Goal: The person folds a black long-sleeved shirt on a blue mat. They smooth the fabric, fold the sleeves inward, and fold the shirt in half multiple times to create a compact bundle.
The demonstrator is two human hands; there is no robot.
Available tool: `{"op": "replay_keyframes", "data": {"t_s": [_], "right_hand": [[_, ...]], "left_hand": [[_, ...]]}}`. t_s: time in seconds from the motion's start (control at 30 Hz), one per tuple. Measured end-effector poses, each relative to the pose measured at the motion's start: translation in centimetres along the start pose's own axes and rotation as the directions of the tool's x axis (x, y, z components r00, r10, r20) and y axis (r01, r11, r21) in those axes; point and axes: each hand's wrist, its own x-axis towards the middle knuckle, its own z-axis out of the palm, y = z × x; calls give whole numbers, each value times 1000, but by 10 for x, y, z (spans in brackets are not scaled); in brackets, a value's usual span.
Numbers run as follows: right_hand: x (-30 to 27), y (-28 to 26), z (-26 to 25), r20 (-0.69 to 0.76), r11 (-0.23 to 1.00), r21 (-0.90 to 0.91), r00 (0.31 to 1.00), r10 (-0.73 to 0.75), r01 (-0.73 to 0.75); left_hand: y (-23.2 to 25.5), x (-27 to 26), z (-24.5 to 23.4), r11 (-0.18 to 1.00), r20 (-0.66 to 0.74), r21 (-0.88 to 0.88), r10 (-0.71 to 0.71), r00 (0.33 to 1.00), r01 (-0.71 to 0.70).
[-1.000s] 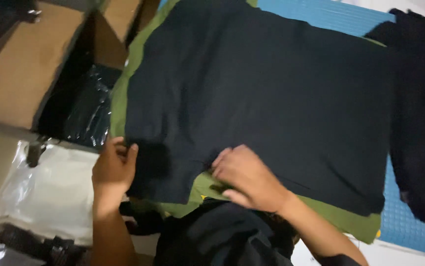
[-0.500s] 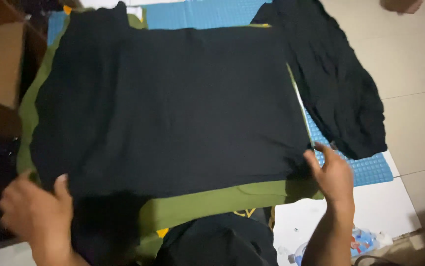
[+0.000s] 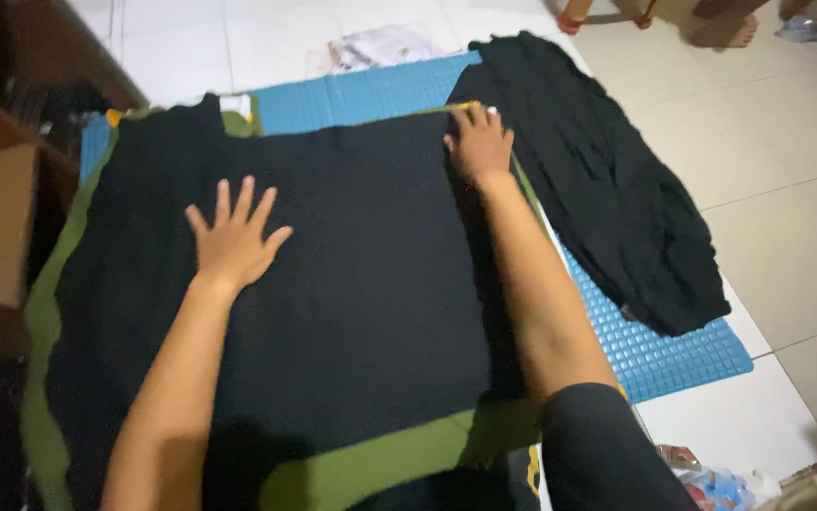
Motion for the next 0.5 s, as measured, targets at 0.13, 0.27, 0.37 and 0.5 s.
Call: {"op": "replay_keyframes", "data": {"t_s": [0.13,0.27,0.37,0.5], "right_hand": [[3,6,13,-10,970,122,977,213,-210],[23,32,33,43,921,137,931,362,-364],[51,56,55,37,864,266,900,434,-427],[54,66,52,-281,803,563,868,410,-197]], "left_hand": [[-12,5,19,997,-180,-80,-15,984,1],[-35,9,27,985,-270,-107,-162,949,138],[-57,23,27,960,-265,-206,-243,933,191],[-87,26,30,931,-283,-281,-312,907,233]]}}
